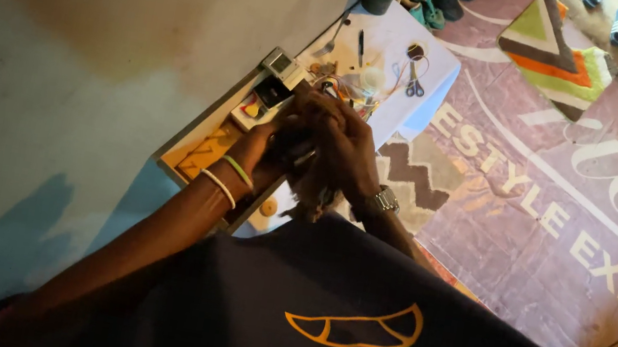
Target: The person wipes several small objects on a cluttered table using a cloth. They handle a yellow comb, a black wallet, and a small round container, wiping each item and placing it back on the table.
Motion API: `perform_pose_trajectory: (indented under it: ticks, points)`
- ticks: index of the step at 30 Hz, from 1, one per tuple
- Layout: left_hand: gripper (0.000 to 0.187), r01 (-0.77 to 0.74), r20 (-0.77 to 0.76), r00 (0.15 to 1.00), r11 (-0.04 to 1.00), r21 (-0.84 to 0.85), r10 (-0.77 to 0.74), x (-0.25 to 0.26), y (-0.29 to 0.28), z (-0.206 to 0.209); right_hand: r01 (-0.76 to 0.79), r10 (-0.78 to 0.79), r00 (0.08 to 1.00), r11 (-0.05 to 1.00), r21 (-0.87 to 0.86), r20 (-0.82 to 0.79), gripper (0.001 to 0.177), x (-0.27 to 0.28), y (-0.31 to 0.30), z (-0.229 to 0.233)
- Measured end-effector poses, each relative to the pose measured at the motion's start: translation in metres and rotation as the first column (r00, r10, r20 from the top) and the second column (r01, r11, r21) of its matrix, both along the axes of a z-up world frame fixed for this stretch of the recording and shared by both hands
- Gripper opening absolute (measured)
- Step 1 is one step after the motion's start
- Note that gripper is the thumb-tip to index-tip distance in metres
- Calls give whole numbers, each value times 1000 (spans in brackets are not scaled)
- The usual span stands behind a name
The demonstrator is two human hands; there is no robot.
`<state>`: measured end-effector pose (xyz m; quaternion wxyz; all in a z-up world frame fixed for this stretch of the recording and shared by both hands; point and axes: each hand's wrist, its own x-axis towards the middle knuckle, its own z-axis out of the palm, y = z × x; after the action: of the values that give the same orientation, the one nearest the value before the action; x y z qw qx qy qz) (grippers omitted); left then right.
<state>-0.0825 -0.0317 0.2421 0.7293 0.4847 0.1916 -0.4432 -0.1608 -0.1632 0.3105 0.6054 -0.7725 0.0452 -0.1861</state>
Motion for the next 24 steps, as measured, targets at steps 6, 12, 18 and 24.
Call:
perform_pose_trajectory:
  ticks: [6,12,18,24]
  points:
    - [44,-59,-6,998,995,-75,58,-17,9,18,63,-41,988,987,151,-149,47,-4,-14,-18]
    - [52,259,420,805,885,386,-419,-16,23,65,48,0,990,944,-327,143,39,-16,11,-10]
    - [62,185,405,174,433,882,-898,-24,20,67,5,0,1000,965,-264,19,32,-5,-10,0]
    - [15,-227,-80,974,912,-343,213,36,-11,-102,0,39,992,948,-318,116,37,-18,32,16]
